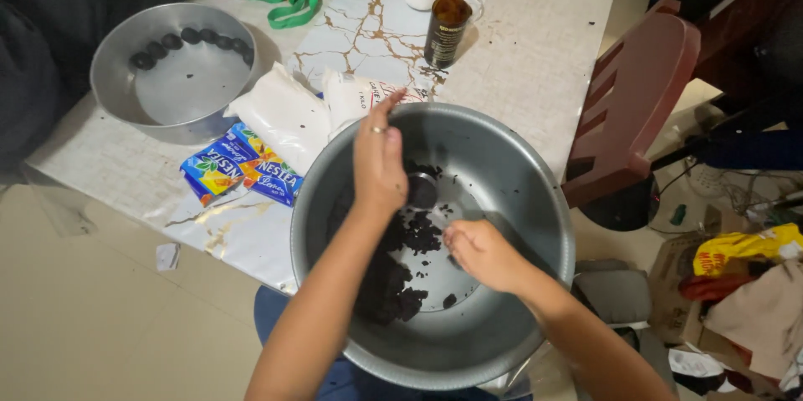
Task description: Scooping and portioning dark chocolate dough using a measuring spoon in a large bowl.
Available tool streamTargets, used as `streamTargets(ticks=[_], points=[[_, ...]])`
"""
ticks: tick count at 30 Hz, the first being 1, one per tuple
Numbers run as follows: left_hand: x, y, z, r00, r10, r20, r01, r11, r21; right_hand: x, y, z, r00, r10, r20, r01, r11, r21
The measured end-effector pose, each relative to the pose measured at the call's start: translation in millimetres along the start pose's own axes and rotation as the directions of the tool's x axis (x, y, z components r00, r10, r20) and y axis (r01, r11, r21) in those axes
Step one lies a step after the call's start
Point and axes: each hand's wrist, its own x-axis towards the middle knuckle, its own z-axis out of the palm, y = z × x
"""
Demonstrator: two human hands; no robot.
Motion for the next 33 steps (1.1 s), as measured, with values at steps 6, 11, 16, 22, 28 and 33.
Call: streamTargets(ticks=[6,11,16,22,28,33], points=[[-18.4,18.3,19.0,0.995,0.041,0.091,-0.043,0.999,0.016,-1.4,-16.5,11.7,0.997,0.059,-0.049,-0.068,0.975,-0.211],[-21.2,23.1,24.7,0.975,0.222,-0.01,-0.22,0.971,0.089,-0.7,-28.3,11.3,0.999,0.009,-0.052,-0.021,0.971,-0.24],[-21.5,8.6,24.0,0.993,0.114,0.017,-0.115,0.993,0.023,-2.5,-17.4,16.8,0.998,0.04,-0.058,-0.055,0.954,-0.294],[-27.0,16.9,24.9,0.991,0.132,-0.026,-0.13,0.99,0.063,-3.1,-28.5,17.7,0.998,0.01,-0.062,-0.027,0.959,-0.281],[-21.9,6.9,24.2,0.999,0.038,-0.005,-0.038,0.998,0.039,-7.1,-37.2,20.5,0.997,0.037,-0.062,-0.054,0.951,-0.305],[-13.1,-8.5,16.8,0.996,0.04,-0.085,-0.03,0.994,0.108,-6.1,-27.1,17.2,0.984,0.167,-0.055,-0.176,0.925,-0.336]])
